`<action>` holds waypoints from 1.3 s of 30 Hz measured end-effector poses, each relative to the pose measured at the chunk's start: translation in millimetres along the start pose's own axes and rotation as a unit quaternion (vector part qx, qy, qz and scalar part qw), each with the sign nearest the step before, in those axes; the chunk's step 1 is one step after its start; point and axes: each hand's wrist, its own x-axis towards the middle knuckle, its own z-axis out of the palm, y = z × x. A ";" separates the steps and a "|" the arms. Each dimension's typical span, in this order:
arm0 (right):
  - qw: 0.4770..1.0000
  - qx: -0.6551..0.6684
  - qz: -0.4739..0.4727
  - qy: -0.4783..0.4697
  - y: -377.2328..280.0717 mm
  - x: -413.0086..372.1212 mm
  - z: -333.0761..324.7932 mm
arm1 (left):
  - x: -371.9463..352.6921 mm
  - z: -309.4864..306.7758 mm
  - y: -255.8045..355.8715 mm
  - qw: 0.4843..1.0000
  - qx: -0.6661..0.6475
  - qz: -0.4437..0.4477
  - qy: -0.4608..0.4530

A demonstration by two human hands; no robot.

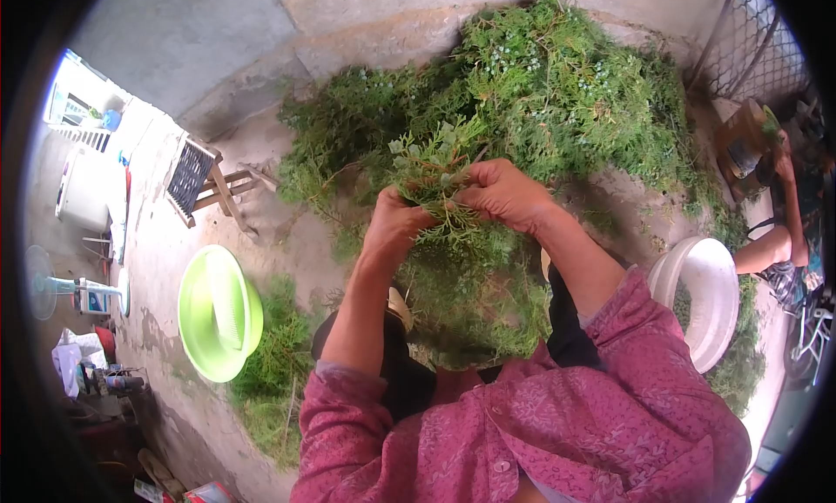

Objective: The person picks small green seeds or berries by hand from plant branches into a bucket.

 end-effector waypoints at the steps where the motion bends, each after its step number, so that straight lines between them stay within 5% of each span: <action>1: 0.999 -0.044 -0.024 -0.007 4.6 4.1 -1.2 | 0.9 -1.4 -1.3 1.000 0.000 0.000 0.001; 4: 0.996 -0.074 -0.053 -0.018 12.5 9.0 -1.9 | 5.2 -7.2 -9.5 0.998 0.025 -0.055 0.023; 12: 0.996 -0.085 -0.006 -0.007 -15.4 -10.6 8.5 | 2.5 -7.5 -7.9 1.000 0.016 0.003 -0.004; 23: 0.969 0.212 -0.057 -0.114 -14.9 -20.4 -20.3 | 5.0 -11.5 -12.9 0.998 0.026 0.039 0.038; 26: 0.965 0.259 -0.042 -0.017 -30.4 -27.7 -16.5 | 5.6 -7.1 -15.2 0.997 0.056 0.044 0.041; 34: 0.996 0.070 -0.045 0.007 -25.4 -15.6 -8.3 | 6.7 9.8 -21.6 0.990 0.131 0.036 0.045; 36: 0.974 -0.144 -0.163 0.069 -23.7 -13.8 -0.9 | 8.7 11.2 -24.2 0.989 0.122 0.069 0.044; 39: 0.954 -0.193 -0.223 0.053 -11.9 -6.6 -5.4 | 11.9 4.5 -29.6 0.977 0.198 0.069 0.048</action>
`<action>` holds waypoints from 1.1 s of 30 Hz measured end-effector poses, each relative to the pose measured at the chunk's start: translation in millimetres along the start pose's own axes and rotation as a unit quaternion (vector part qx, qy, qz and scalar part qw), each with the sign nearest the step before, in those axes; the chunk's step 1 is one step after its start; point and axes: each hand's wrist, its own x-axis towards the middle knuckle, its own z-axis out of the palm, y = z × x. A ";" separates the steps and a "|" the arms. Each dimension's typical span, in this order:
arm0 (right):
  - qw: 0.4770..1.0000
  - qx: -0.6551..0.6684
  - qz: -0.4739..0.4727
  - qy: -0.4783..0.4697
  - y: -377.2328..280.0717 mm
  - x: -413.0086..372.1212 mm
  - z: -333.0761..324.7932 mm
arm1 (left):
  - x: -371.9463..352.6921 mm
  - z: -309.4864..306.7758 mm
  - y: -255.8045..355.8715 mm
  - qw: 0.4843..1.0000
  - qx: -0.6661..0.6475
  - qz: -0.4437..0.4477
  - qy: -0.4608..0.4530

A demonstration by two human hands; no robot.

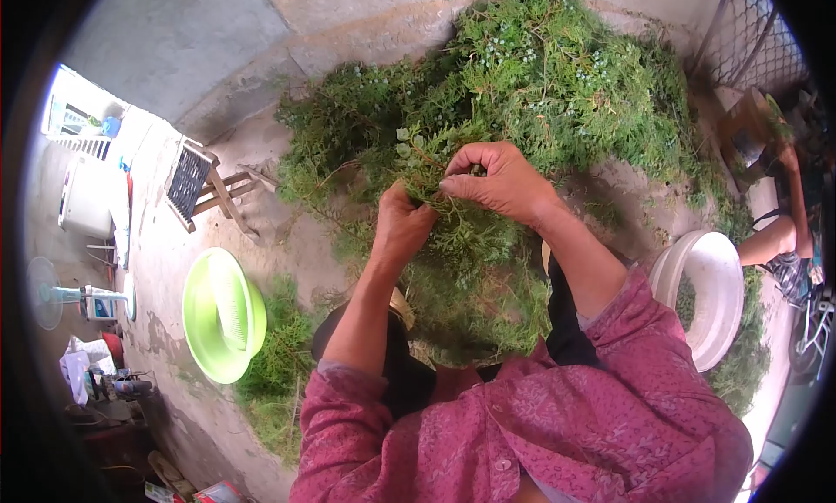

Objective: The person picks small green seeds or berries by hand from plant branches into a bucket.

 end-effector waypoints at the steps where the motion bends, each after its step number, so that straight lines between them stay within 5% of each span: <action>1: 1.000 0.000 0.000 0.000 0.4 -0.6 -0.1 | 0.3 0.9 1.1 1.000 0.000 0.000 0.000; 7: 0.997 -0.063 0.035 0.000 -13.9 -6.1 1.3 | 3.6 -1.2 8.5 0.999 -0.035 -0.009 0.038; 9: 0.965 0.159 0.205 -0.036 -30.6 -11.6 -5.4 | 3.6 -3.1 7.5 0.999 0.015 0.014 0.048; 15: 0.906 0.392 0.153 -0.054 -20.5 -17.5 -23.7 | 6.7 -16.2 4.8 0.993 -0.038 -0.027 0.113; 24: 0.920 0.281 0.245 -0.119 -13.5 -26.1 -11.6 | 13.2 -24.8 1.1 0.976 -0.106 0.029 0.189; 33: 0.910 0.351 0.218 -0.039 -5.9 -16.4 12.5 | 10.4 -21.5 -0.7 0.981 -0.014 0.020 0.193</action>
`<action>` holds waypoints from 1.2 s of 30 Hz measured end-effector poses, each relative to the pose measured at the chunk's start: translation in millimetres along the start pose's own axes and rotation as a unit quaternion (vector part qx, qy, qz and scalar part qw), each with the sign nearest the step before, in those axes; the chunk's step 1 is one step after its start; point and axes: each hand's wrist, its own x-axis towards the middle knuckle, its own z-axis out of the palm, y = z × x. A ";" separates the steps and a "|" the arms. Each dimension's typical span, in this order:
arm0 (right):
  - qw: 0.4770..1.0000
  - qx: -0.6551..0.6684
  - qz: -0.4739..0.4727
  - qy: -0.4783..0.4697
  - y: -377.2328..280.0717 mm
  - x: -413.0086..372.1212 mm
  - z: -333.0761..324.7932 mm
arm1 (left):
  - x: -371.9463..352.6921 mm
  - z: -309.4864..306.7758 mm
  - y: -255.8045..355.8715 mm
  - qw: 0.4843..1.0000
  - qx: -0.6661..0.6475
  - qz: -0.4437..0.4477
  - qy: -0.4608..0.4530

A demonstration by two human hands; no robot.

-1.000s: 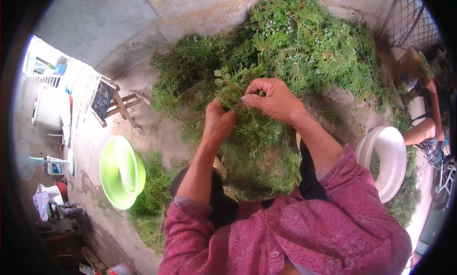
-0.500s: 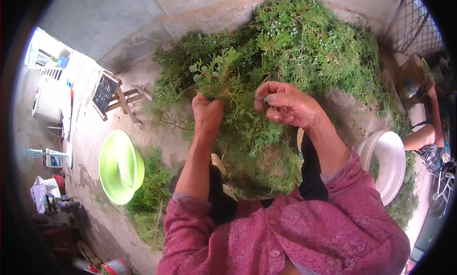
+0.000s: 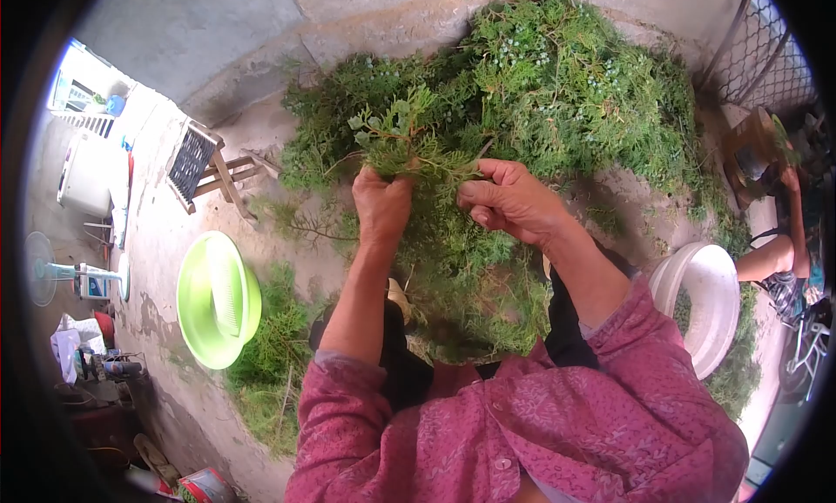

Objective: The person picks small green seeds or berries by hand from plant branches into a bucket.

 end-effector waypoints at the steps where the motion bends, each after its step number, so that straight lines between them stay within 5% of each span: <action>1: 1.000 -0.006 0.000 0.003 0.6 0.3 -0.5 | 0.1 -0.3 -0.4 1.000 0.000 0.000 0.000; 15: 1.000 -0.010 -0.005 -0.023 -3.0 -18.2 0.6 | 0.3 3.3 3.4 1.000 0.014 -0.005 -0.022; 17: 0.996 0.026 0.066 -0.053 4.5 -27.9 1.8 | 0.4 8.3 0.7 0.998 0.038 0.049 -0.021; 20: 0.999 -0.026 0.013 -0.034 3.7 -64.2 12.7 | 3.9 4.6 -3.8 0.995 0.063 0.068 -0.034; 24: 0.967 -0.042 -0.151 0.203 -20.2 -119.8 -20.3 | 0.2 1.9 11.5 0.996 0.018 0.018 -0.086; 25: 0.924 -0.105 -0.225 0.292 -21.8 -138.6 -41.6 | -1.3 1.9 18.5 0.996 0.011 0.020 -0.086; 27: 0.771 -0.290 -0.227 0.520 -34.8 -185.0 -80.7 | -2.9 0.1 32.4 0.993 0.059 -0.045 -0.095; 29: 0.707 -0.318 -0.273 0.570 -36.0 -238.3 -137.2 | -5.1 1.0 41.9 0.995 0.031 -0.012 -0.093; 30: 0.596 -0.443 -0.189 0.643 -38.8 -259.8 -150.0 | -6.0 1.3 45.0 0.995 0.011 0.016 -0.096; 31: 0.550 -0.496 -0.113 0.662 -24.8 -291.3 -201.3 | -5.9 0.8 44.6 0.995 0.006 0.019 -0.095; 33: 0.351 -0.733 0.081 0.577 14.3 -331.3 -246.2 | -4.6 1.8 39.0 0.990 -0.031 0.020 -0.133; 34: 0.331 -0.697 0.199 0.604 28.7 -332.8 -248.1 | -5.2 2.8 37.6 0.991 -0.037 0.024 -0.129; 36: 0.333 -0.729 0.109 0.589 43.7 -336.0 -263.1 | -9.6 2.0 32.3 0.980 -0.120 -0.041 -0.153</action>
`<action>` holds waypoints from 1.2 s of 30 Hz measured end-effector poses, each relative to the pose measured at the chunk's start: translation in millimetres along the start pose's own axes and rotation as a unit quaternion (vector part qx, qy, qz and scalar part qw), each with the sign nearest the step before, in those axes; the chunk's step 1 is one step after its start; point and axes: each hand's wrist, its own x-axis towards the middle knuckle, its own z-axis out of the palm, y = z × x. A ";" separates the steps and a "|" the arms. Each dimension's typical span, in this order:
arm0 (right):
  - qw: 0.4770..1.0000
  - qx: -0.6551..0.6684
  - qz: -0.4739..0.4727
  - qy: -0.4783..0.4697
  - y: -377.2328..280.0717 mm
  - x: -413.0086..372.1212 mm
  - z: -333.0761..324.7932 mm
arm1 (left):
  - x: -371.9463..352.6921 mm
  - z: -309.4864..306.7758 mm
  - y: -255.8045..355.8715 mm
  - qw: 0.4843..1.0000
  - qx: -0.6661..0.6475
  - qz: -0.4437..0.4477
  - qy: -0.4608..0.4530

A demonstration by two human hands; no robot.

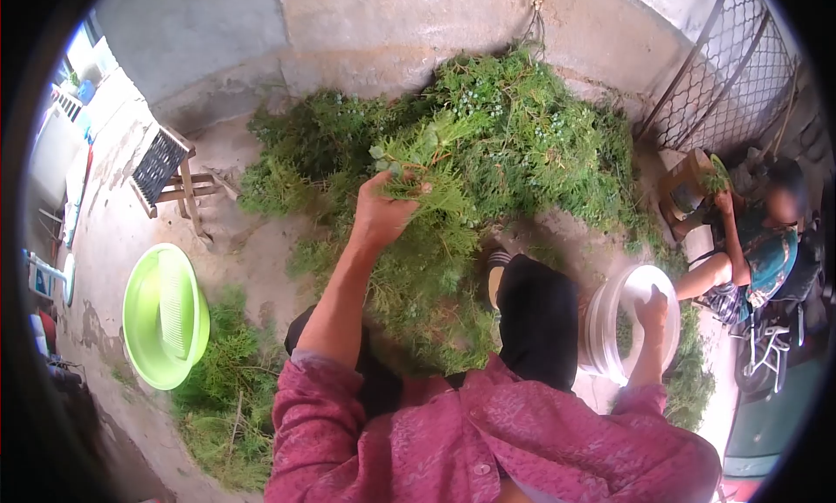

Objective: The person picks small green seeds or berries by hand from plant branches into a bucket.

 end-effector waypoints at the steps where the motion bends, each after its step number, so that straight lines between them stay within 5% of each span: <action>1: 0.996 0.076 -0.027 -0.032 -15.8 4.0 -9.9 | 0.1 -0.4 -3.7 1.000 0.001 -0.001 -0.001; 4: 0.952 0.270 -0.067 -0.129 -124.2 18.0 -91.3 | 7.2 -0.2 -19.3 0.995 0.045 0.085 -0.009; 7: 0.911 0.378 -0.162 -0.010 -227.0 18.2 -143.6 | 11.8 -6.0 -31.2 0.987 0.122 0.100 -0.011; 9: 0.831 0.506 -0.231 0.006 -287.7 7.9 -182.8 | 9.2 -2.7 -28.9 0.984 -0.168 0.011 -0.064; 10: 0.802 0.524 -0.286 0.028 -312.8 3.2 -196.6 | 11.1 -4.0 -34.0 0.984 -0.166 0.010 -0.061; 12: 0.738 0.541 -0.398 0.068 -354.2 -1.3 -217.8 | 16.7 -7.1 -48.2 0.992 -0.100 0.010 -0.074; 13: 0.718 0.551 -0.421 0.063 -370.7 -3.8 -222.4 | 12.0 -5.8 -34.8 0.996 0.049 0.028 -0.063; 16: 0.721 0.506 -0.463 0.103 -400.9 -2.9 -223.1 | 1.3 -1.3 -5.7 0.980 0.178 0.032 -0.082; 23: 0.746 0.466 -0.472 0.050 -414.3 2.9 -200.4 | 13.7 -18.2 -51.0 0.978 0.131 0.154 -0.060; 24: 0.746 0.468 -0.472 0.049 -413.9 3.2 -199.5 | 8.3 -13.7 -33.3 0.963 0.209 0.162 -0.056; 31: 0.707 0.596 -0.374 -0.071 -416.9 8.0 -172.3 | -1.7 -0.3 2.6 0.920 0.378 0.108 0.006; 36: 0.693 0.635 -0.331 -0.084 -420.1 6.4 -153.7 | 3.9 -2.2 -13.8 0.926 0.352 0.136 -0.024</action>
